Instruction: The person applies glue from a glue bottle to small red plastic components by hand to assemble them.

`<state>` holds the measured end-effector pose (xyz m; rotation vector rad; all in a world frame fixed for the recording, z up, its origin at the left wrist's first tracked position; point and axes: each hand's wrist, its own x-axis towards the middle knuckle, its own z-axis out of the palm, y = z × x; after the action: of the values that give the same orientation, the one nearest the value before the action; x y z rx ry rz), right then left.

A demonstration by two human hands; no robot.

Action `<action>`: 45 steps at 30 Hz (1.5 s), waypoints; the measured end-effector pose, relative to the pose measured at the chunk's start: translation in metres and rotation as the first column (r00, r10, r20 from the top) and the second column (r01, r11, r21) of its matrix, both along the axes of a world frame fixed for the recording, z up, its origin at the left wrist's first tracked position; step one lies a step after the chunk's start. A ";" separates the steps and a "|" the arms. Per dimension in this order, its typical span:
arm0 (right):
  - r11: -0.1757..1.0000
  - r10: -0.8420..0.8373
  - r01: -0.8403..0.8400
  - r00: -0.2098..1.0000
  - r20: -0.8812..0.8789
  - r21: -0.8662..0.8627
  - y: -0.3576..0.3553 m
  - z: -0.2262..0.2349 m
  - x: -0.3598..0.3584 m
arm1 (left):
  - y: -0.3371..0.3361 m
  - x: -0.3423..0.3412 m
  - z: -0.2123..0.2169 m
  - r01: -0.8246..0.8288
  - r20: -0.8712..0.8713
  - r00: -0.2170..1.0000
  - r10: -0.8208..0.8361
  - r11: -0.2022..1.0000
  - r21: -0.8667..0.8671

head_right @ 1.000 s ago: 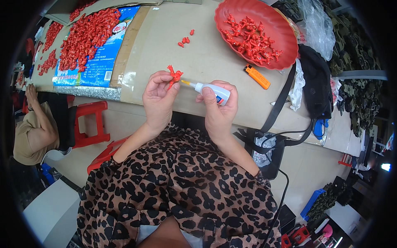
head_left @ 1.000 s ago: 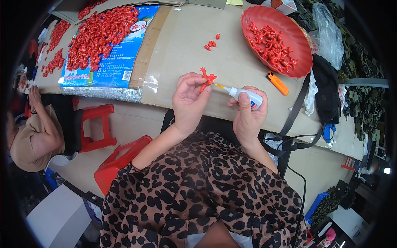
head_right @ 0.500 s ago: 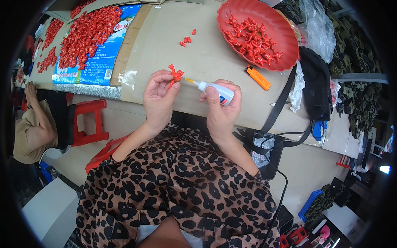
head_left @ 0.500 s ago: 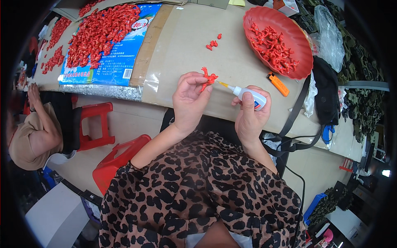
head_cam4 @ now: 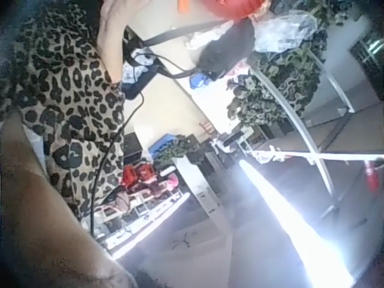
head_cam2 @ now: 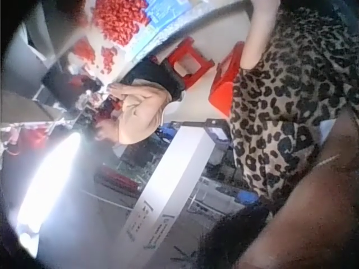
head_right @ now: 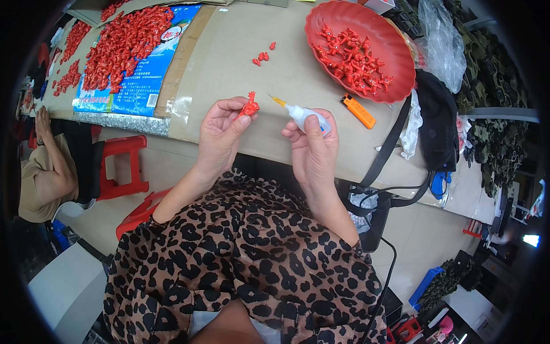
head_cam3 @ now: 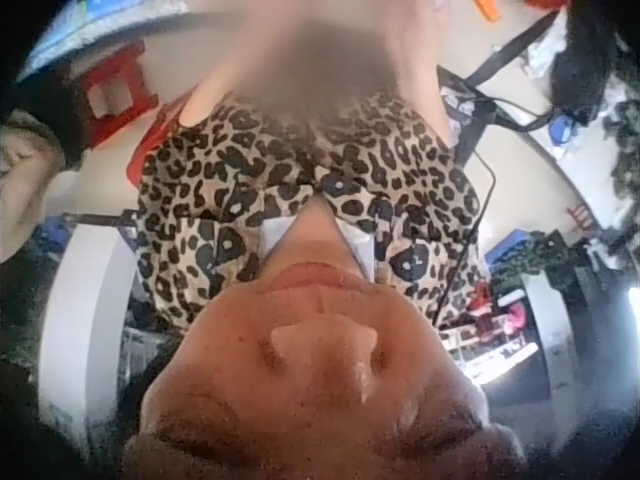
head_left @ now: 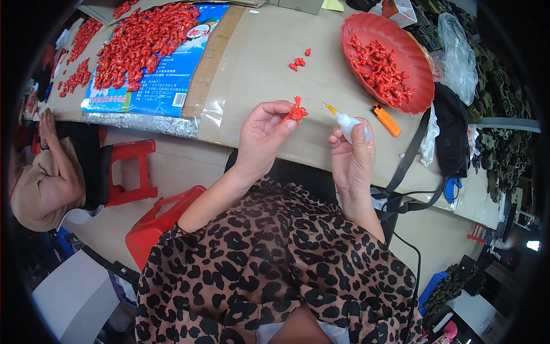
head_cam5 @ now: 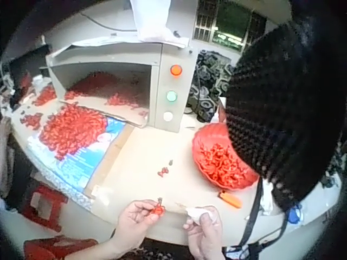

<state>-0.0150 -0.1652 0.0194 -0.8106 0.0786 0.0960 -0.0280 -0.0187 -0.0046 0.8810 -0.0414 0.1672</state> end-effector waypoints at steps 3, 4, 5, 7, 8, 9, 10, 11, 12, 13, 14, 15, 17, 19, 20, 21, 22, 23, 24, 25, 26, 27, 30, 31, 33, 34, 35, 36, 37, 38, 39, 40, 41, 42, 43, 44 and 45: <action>0.999 0.017 -0.017 1.000 -0.003 0.039 -0.007 0.000 0.003 | 0.006 0.002 -0.001 0.098 -0.059 0.993 -0.101 0.994 -0.054; 0.999 0.019 -0.019 1.000 0.000 0.039 -0.008 -0.002 0.004 | 0.009 0.003 -0.002 0.158 -0.088 0.982 -0.166 0.983 -0.093; 1.000 0.017 -0.017 1.000 0.011 0.024 -0.009 -0.003 0.005 | 0.012 0.004 -0.002 0.156 -0.084 0.983 -0.164 0.983 -0.092; 1.000 0.018 -0.019 1.000 0.025 0.011 -0.010 0.000 0.005 | 0.015 0.004 0.000 0.290 -0.093 0.945 -0.314 0.935 -0.206; 0.999 0.034 -0.034 0.999 0.005 0.039 -0.009 0.004 0.003 | 0.018 0.005 0.001 0.287 -0.090 0.946 -0.310 0.936 -0.204; 0.997 0.050 -0.049 0.999 -0.014 0.067 -0.009 0.007 0.002 | 0.021 0.006 0.002 0.394 -0.094 0.895 -0.437 0.870 -0.296; 0.997 0.052 -0.051 0.998 -0.020 0.064 -0.008 0.006 0.003 | 0.024 0.008 0.001 0.485 -0.089 0.825 -0.558 0.781 -0.395; 0.994 0.091 -0.090 0.996 -0.018 0.061 -0.007 0.005 0.003 | 0.026 0.011 0.000 0.480 -0.092 0.826 -0.556 0.781 -0.400; 0.990 0.130 -0.129 0.991 -0.018 0.059 -0.006 0.003 0.004 | 0.028 0.014 -0.001 0.529 -0.101 0.771 -0.629 0.721 -0.449; 0.990 0.133 -0.132 0.991 -0.017 0.060 -0.006 0.003 0.003 | 0.028 0.014 0.001 0.573 -0.101 0.711 -0.696 0.657 -0.490; 0.991 0.133 -0.133 0.991 0.012 0.025 -0.006 0.003 0.003 | 0.028 0.013 0.005 0.572 -0.102 0.712 -0.695 0.658 -0.490; 0.991 0.134 -0.134 0.990 0.038 -0.009 -0.006 0.002 0.002 | 0.027 0.013 0.009 0.570 -0.135 0.688 -0.713 0.646 -0.509; 0.992 0.113 -0.109 0.991 0.070 -0.055 -0.004 0.003 0.001 | 0.026 0.013 0.011 0.564 -0.167 0.666 -0.727 0.637 -0.526; 0.991 0.093 -0.083 0.991 0.099 -0.101 -0.002 0.003 0.001 | 0.025 0.015 0.010 0.584 -0.105 0.637 -0.764 0.566 -0.582; 0.990 0.075 -0.060 0.991 0.115 -0.129 -0.001 0.002 0.001 | 0.024 0.016 0.010 0.581 -0.106 0.638 -0.763 0.567 -0.584; 0.987 0.058 -0.037 0.990 0.131 -0.158 -0.001 0.002 0.001 | 0.023 0.016 0.009 0.569 -0.127 0.613 -0.780 0.547 -0.615; 0.986 0.062 -0.041 0.990 0.128 -0.160 -0.002 0.003 0.002 | 0.023 0.017 0.008 0.554 -0.146 0.587 -0.796 0.527 -0.645; 0.983 0.088 -0.064 0.987 0.136 -0.173 -0.004 0.003 0.005 | 0.024 0.018 0.008 0.550 -0.147 0.589 -0.795 0.527 -0.648; 0.979 0.115 -0.088 0.983 0.143 -0.185 -0.005 0.004 0.008 | 0.024 0.018 0.009 0.572 -0.200 0.549 -0.811 0.539 -0.619; 0.978 0.118 -0.091 0.983 0.139 -0.188 -0.007 0.005 0.012 | 0.024 0.019 0.010 0.595 -0.253 0.507 -0.824 0.547 -0.589; 0.968 0.166 -0.133 0.976 0.143 -0.213 -0.009 0.007 0.016 | 0.025 0.021 0.011 0.591 -0.251 0.509 -0.824 0.546 -0.593; 0.956 0.213 -0.175 0.966 0.146 -0.237 -0.011 0.009 0.019 | 0.027 0.022 0.011 0.622 -0.239 0.476 -0.846 0.517 -0.588; 0.929 0.290 -0.240 0.945 0.152 -0.281 -0.012 0.012 0.027 | 0.029 0.024 0.007 0.645 -0.218 0.430 -0.876 0.467 -0.605; 0.928 0.293 -0.243 0.944 0.150 -0.282 -0.012 0.012 0.028 | 0.029 0.024 0.006 0.641 -0.209 0.411 -0.888 0.444 -0.627; 0.908 0.311 -0.250 0.940 0.143 -0.336 -0.011 0.013 0.029 | 0.029 0.024 0.009 0.618 -0.233 0.406 -0.884 0.454 -0.642; 0.907 0.313 -0.252 0.939 0.142 -0.337 -0.011 0.014 0.029 | 0.029 0.024 0.010 0.598 -0.257 0.399 -0.880 0.462 -0.655; 0.904 0.311 -0.245 0.939 0.147 -0.350 -0.010 0.014 0.029 | 0.029 0.023 0.010 0.597 -0.256 0.400 -0.880 0.463 -0.655; 0.901 0.310 -0.238 0.938 0.153 -0.363 -0.009 0.014 0.028 | 0.029 0.023 0.010 0.606 -0.252 0.395 -0.884 0.456 -0.652; 0.900 0.311 -0.240 0.938 0.153 -0.363 -0.009 0.014 0.028 | 0.030 0.023 0.010 0.614 -0.247 0.390 -0.887 0.451 -0.647; 0.899 0.312 -0.236 0.936 0.161 -0.370 -0.009 0.014 0.028 | 0.030 0.023 0.009 0.614 -0.247 0.392 -0.886 0.452 -0.647; 0.897 0.312 -0.231 0.935 0.169 -0.378 -0.009 0.015 0.027 | 0.029 0.024 0.008 0.621 -0.233 0.391 -0.890 0.442 -0.647; 0.896 0.312 -0.231 0.935 0.169 -0.378 -0.009 0.014 0.028 | 0.029 0.024 0.007 0.628 -0.219 0.390 -0.895 0.432 -0.647; 0.894 0.313 -0.230 0.935 0.169 -0.385 -0.009 0.013 0.028 | 0.029 0.024 0.007 0.628 -0.218 0.390 -0.895 0.432 -0.647; 0.891 0.314 -0.229 0.934 0.168 -0.392 -0.009 0.013 0.028 | 0.029 0.024 0.008 0.624 -0.223 0.386 -0.895 0.431 -0.651; 0.891 0.315 -0.229 0.934 0.168 -0.393 -0.009 0.012 0.028 | 0.029 0.023 0.008 0.620 -0.228 0.383 -0.895 0.432 -0.655; 0.886 0.313 -0.225 0.936 0.164 -0.406 -0.009 0.012 0.028 | 0.029 0.023 0.007 0.620 -0.228 0.384 -0.895 0.432 -0.655; 0.881 0.310 -0.220 0.937 0.160 -0.420 -0.009 0.012 0.028 | 0.029 0.024 0.006 0.623 -0.218 0.389 -0.895 0.430 -0.654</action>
<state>0.0130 -0.1744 0.0315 -1.2331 -0.2370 0.2560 -0.0044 0.0107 0.0017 0.2819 0.1141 -1.0040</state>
